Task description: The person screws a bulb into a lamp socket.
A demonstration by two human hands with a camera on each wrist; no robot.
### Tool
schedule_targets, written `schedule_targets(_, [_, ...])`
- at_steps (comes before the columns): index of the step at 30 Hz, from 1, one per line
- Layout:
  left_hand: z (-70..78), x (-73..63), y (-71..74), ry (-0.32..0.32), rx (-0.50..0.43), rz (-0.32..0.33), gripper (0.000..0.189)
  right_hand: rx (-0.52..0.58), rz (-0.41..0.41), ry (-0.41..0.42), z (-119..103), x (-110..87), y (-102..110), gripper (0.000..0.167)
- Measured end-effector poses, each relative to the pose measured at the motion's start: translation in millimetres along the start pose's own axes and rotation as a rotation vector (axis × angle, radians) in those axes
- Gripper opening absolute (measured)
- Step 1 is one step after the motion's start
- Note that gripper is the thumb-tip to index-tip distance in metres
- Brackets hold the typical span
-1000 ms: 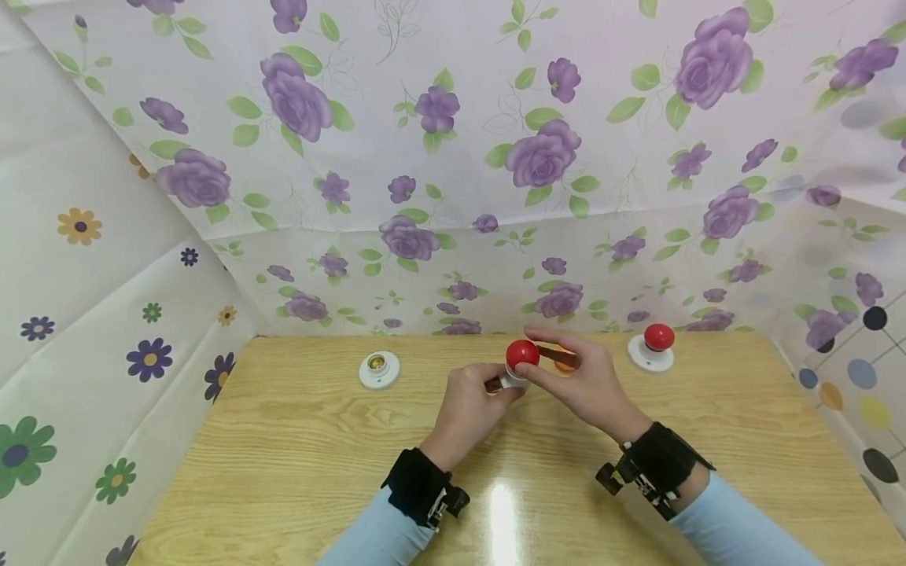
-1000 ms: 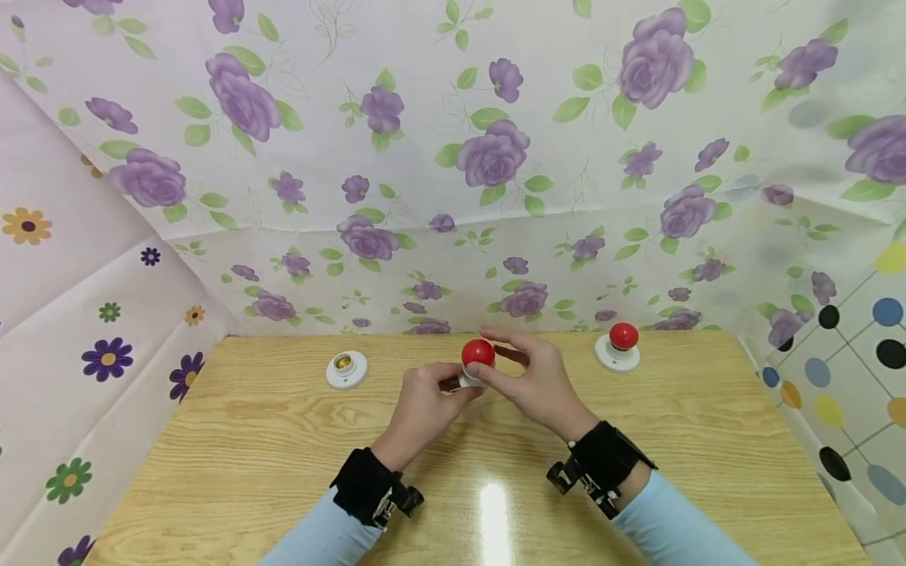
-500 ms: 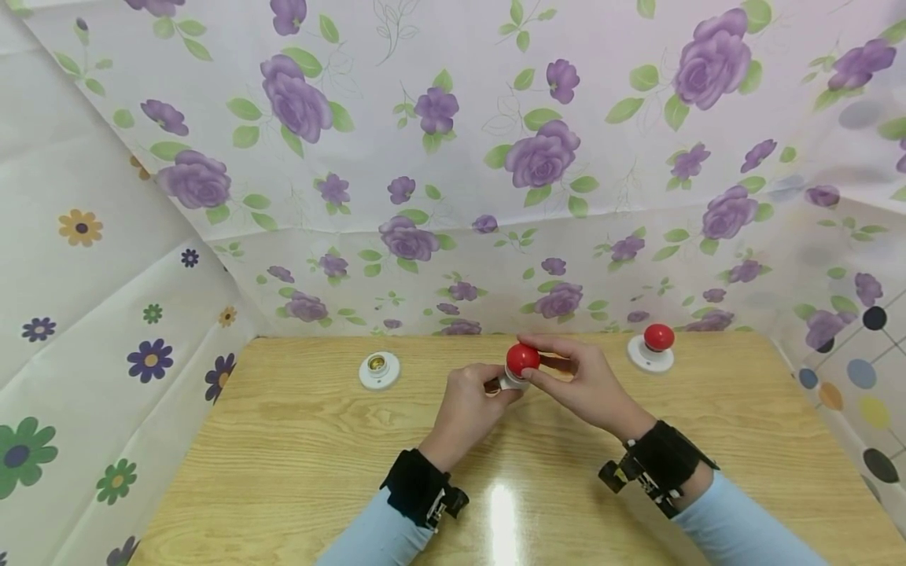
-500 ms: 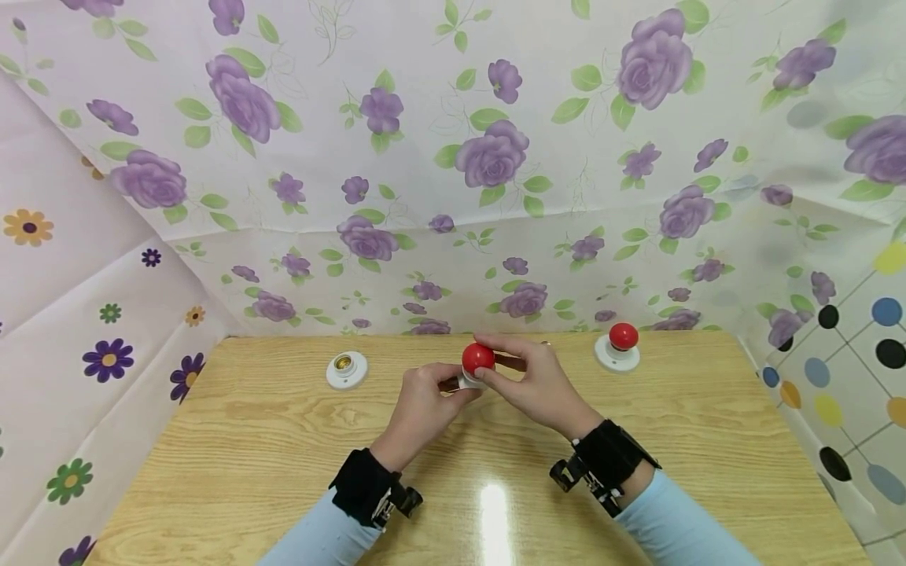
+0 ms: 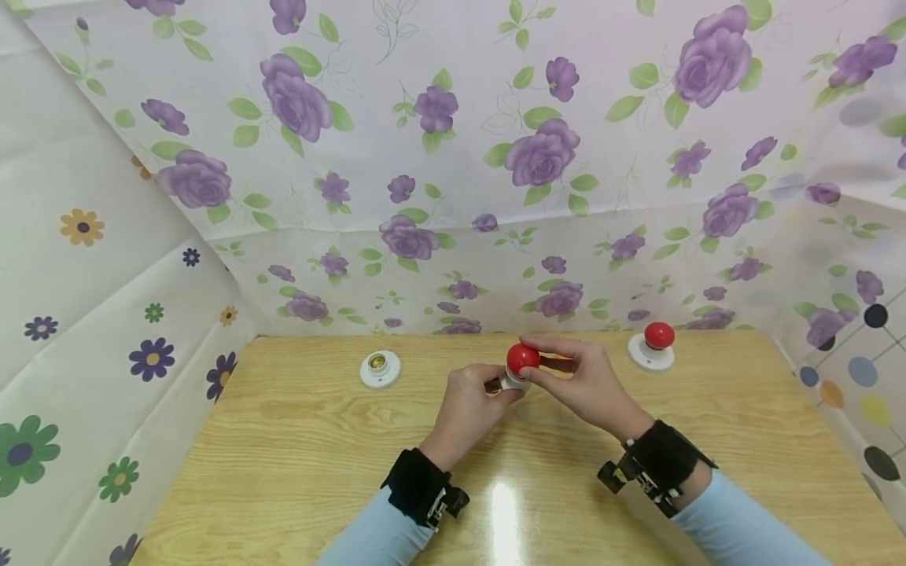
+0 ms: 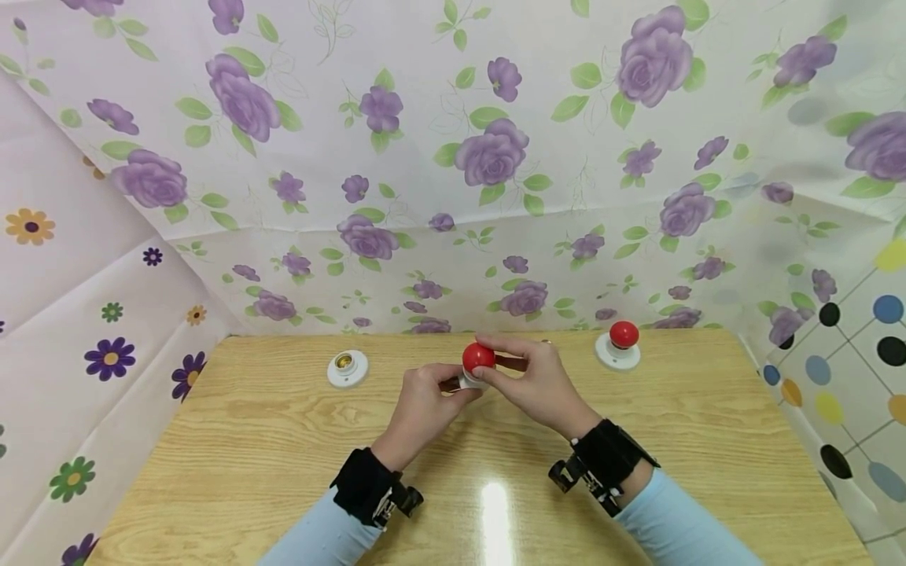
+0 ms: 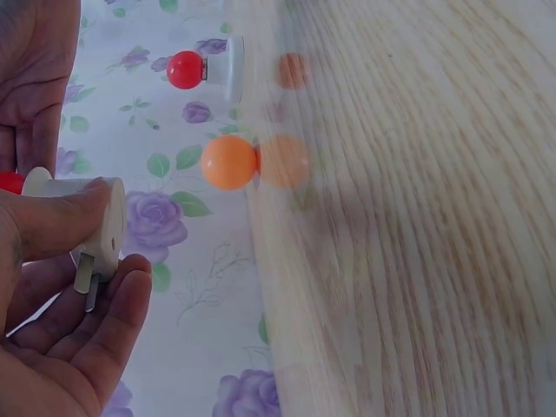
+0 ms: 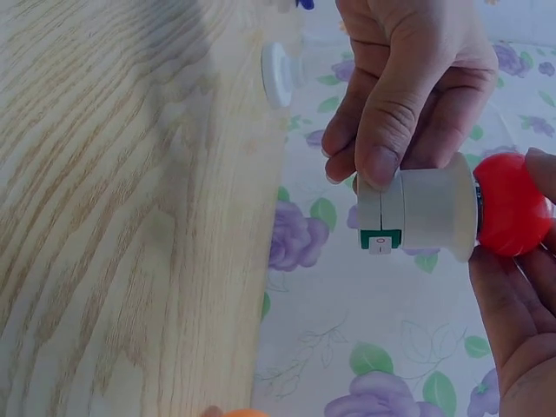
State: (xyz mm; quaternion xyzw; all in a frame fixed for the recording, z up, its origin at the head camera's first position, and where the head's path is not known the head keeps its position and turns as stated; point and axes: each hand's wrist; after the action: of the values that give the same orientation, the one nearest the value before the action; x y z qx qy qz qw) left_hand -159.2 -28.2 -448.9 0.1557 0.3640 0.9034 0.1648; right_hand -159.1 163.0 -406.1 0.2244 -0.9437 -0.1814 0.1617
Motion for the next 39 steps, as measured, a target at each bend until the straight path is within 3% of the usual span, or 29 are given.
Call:
schedule_targets(16, [2.6, 0.4, 0.0, -0.006, -0.016, 0.014, 0.025, -0.03, 0.148, 0.018, -14.2, -3.3, -6.8, 0.04])
schedule_targets(20, [2.6, 0.2, 1.4, 0.014, -0.017, 0.006, 0.025, -0.04, 0.109, 0.022, -14.2, -2.7, -3.4, 0.04])
schedule_targets(29, [-2.7, -0.9, 1.3, 0.023, -0.004, -0.005, 0.019, -0.018, -0.064, 0.018, -6.0, 0.4, 3.0, 0.044])
schedule_targets(34, [-4.2, -1.2, 0.5, 0.022, 0.008, -0.006, 0.02, -0.023, -0.093, 0.023, 14.7, 2.2, 2.1, 0.044])
schedule_targets(39, [-4.6, -1.0, 0.7, 0.015, 0.005, -0.007, 0.02, -0.025, -0.107, 0.018, 13.1, 2.4, 2.0, 0.045])
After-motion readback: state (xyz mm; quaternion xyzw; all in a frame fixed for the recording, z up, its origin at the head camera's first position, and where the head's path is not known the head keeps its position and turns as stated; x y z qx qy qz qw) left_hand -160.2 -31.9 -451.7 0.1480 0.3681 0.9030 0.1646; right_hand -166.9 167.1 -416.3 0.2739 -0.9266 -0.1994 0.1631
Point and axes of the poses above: each hand's wrist, its own x-axis towards the middle knuckle, its own y-axis out of the back of the hand, z = x × y, and after that the axes turned 11 degrees about -z, right-handed
